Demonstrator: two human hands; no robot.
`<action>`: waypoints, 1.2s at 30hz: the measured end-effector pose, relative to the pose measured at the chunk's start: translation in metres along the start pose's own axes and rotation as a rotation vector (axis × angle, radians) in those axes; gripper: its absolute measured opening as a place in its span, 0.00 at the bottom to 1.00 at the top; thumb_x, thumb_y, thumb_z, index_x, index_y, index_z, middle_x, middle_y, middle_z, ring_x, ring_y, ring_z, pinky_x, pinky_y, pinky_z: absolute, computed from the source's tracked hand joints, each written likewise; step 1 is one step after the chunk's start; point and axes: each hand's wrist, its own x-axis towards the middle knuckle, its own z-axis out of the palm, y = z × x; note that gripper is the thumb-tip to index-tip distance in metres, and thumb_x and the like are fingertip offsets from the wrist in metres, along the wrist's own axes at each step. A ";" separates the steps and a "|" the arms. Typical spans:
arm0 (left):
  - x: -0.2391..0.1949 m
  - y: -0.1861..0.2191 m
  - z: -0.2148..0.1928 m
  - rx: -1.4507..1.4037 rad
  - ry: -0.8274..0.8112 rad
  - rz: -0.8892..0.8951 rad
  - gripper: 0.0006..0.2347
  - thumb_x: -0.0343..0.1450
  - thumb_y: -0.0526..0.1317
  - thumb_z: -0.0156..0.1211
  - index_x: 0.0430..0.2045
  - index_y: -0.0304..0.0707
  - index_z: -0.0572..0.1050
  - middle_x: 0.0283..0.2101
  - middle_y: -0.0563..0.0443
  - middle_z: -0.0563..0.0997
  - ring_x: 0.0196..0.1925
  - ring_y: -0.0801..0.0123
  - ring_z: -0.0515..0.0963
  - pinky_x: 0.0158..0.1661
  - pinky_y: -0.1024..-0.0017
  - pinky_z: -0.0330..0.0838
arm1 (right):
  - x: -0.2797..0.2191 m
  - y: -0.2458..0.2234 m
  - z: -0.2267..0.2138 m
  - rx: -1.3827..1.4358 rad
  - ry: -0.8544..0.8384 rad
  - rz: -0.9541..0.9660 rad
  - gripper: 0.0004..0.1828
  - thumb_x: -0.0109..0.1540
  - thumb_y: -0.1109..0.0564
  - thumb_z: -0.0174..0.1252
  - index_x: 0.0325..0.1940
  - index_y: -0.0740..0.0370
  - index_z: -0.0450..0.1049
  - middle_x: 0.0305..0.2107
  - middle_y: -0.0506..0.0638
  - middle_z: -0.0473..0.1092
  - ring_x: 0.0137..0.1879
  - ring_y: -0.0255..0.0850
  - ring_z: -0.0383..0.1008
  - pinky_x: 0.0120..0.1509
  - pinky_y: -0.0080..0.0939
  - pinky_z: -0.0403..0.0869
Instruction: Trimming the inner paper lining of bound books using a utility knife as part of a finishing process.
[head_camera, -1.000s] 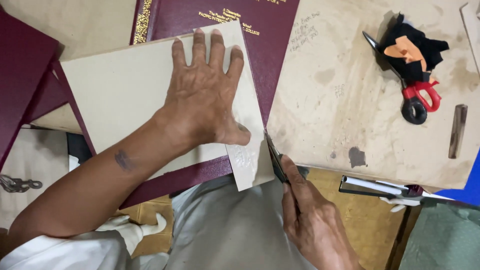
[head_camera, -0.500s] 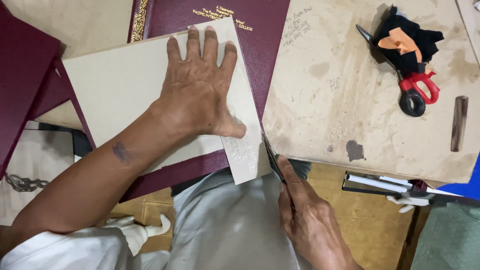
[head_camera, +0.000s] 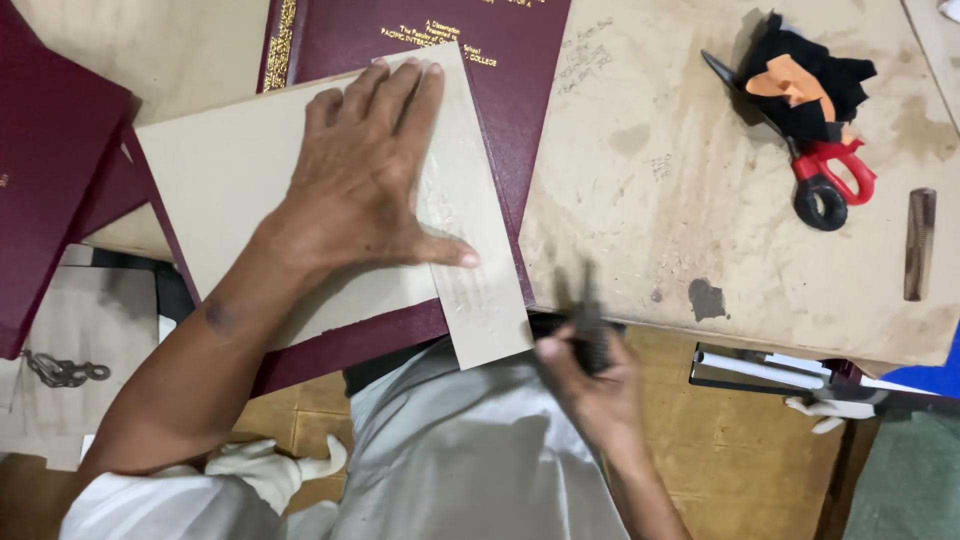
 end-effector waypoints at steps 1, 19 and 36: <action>0.002 0.006 -0.017 0.004 0.003 0.000 0.69 0.49 0.80 0.74 0.73 0.30 0.43 0.76 0.31 0.49 0.75 0.37 0.51 0.65 0.37 0.51 | 0.000 -0.001 0.005 0.003 -0.001 -0.004 0.09 0.55 0.56 0.73 0.36 0.56 0.79 0.26 0.46 0.77 0.30 0.34 0.72 0.32 0.36 0.72; -0.005 0.016 -0.062 -0.465 -0.076 -0.586 0.42 0.59 0.52 0.78 0.69 0.51 0.60 0.77 0.33 0.47 0.79 0.40 0.44 0.70 0.39 0.42 | 0.021 0.026 -0.081 0.377 0.201 -0.079 0.20 0.60 0.55 0.65 0.56 0.57 0.74 0.12 0.47 0.65 0.14 0.30 0.60 0.17 0.28 0.57; -0.039 -0.027 -0.011 -1.031 0.291 -0.379 0.18 0.81 0.47 0.49 0.20 0.51 0.56 0.26 0.65 0.56 0.29 0.80 0.56 0.32 0.76 0.52 | 0.060 -0.011 -0.064 0.511 0.194 -0.145 0.15 0.61 0.58 0.64 0.49 0.60 0.70 0.16 0.50 0.62 0.18 0.32 0.58 0.23 0.31 0.57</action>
